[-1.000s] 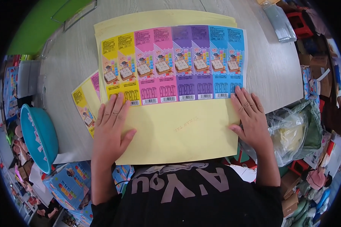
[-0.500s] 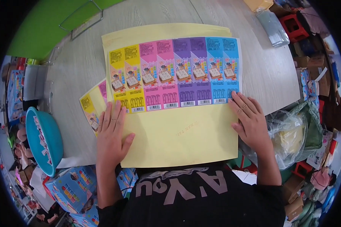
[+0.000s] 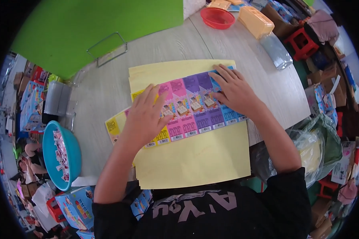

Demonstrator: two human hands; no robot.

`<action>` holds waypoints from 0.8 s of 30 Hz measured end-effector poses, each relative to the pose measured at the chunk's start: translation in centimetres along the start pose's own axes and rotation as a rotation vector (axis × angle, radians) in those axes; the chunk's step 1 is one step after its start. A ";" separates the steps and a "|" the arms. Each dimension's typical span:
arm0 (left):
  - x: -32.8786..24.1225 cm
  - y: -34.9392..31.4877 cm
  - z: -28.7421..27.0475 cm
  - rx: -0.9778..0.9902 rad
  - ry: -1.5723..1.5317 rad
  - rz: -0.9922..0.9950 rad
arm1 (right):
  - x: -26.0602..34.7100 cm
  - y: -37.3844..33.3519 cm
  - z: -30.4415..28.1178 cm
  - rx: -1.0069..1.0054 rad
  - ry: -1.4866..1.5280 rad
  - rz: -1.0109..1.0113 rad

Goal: Apply multi-colored labels or stickers onto yellow backing sheets.

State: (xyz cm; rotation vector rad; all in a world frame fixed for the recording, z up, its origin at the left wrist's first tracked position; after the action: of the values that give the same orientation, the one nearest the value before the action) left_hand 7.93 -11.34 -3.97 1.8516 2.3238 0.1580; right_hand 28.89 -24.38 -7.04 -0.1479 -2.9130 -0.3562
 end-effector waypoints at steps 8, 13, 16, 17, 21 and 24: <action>1.5 0.4 4.0 0.051 -0.139 0.002 | -0.9 -0.4 1.6 0.108 -0.004 0.093; 1.5 1.1 4.0 0.097 -0.090 -0.015 | -1.2 0.0 0.8 0.112 0.021 0.123; 1.9 1.2 3.8 0.073 -0.089 -0.009 | -1.0 0.2 0.5 0.094 0.000 0.107; 1.9 1.0 3.9 0.070 -0.089 -0.011 | -0.9 0.1 0.6 0.094 -0.002 0.103; 2.2 1.1 3.9 0.046 -0.131 -0.038 | -0.9 0.1 0.6 0.069 -0.006 0.099; 2.2 1.1 3.5 0.028 -0.124 -0.032 | -0.6 0.2 0.2 0.047 0.004 0.100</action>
State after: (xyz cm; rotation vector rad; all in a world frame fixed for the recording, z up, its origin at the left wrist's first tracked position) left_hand 9.19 -9.06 -7.38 1.7816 2.2812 0.0070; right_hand 29.42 -24.21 -7.31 -0.2835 -2.8936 -0.2710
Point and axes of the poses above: each hand's wrist, its own y-axis towards the middle knuckle, its own z-axis out of the palm, x = y × z, the point moved 8 cm from there along y, towards the middle knuckle, and after that the axes turned 4 degrees about y, right-handed, at the moved point
